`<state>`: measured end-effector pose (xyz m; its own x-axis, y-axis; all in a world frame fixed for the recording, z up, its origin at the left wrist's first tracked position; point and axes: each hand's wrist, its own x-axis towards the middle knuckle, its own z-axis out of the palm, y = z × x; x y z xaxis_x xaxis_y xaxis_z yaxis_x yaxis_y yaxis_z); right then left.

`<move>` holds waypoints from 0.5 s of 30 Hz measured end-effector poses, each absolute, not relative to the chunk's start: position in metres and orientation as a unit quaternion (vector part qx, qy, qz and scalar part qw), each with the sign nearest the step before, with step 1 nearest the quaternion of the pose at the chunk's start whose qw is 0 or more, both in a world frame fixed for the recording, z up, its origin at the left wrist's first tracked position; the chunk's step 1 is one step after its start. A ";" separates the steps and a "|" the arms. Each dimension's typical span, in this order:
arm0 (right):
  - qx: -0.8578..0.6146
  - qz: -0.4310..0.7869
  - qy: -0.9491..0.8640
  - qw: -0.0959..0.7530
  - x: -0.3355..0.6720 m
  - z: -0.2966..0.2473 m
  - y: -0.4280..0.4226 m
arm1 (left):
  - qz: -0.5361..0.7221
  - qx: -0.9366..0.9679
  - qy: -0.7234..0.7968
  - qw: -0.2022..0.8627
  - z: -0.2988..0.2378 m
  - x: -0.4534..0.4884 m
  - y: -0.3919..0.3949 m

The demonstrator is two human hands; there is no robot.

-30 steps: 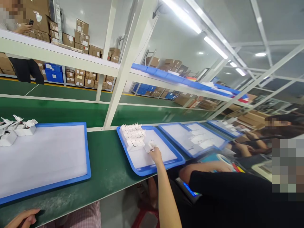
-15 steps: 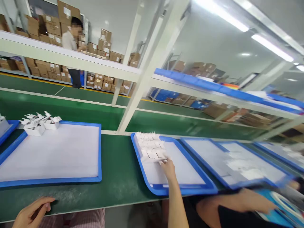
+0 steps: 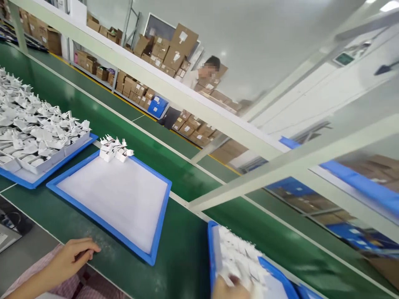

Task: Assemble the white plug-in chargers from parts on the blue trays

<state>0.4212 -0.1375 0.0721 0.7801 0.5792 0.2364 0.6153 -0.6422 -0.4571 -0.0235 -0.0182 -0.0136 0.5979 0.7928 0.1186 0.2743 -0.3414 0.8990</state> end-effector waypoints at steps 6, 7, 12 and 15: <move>-0.709 0.225 -0.590 0.314 0.245 0.054 0.067 | 0.247 0.762 0.327 0.501 -0.008 -0.027 -0.012; -0.694 0.266 -0.575 0.342 0.223 0.048 0.102 | 0.242 0.756 0.324 0.515 -0.006 -0.028 -0.011; -0.694 0.287 -0.493 0.440 0.168 0.020 0.239 | 0.256 0.752 0.319 0.516 0.000 -0.027 -0.009; -0.669 0.289 -0.475 0.493 0.162 0.015 0.275 | 0.266 0.756 0.310 0.511 -0.001 -0.025 -0.010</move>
<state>0.1622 0.2748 0.0154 0.3813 0.9209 0.0816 0.3501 -0.0621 -0.9347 -0.0250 -0.0100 -0.0009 0.6669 0.7402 0.0853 0.1963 -0.2850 0.9382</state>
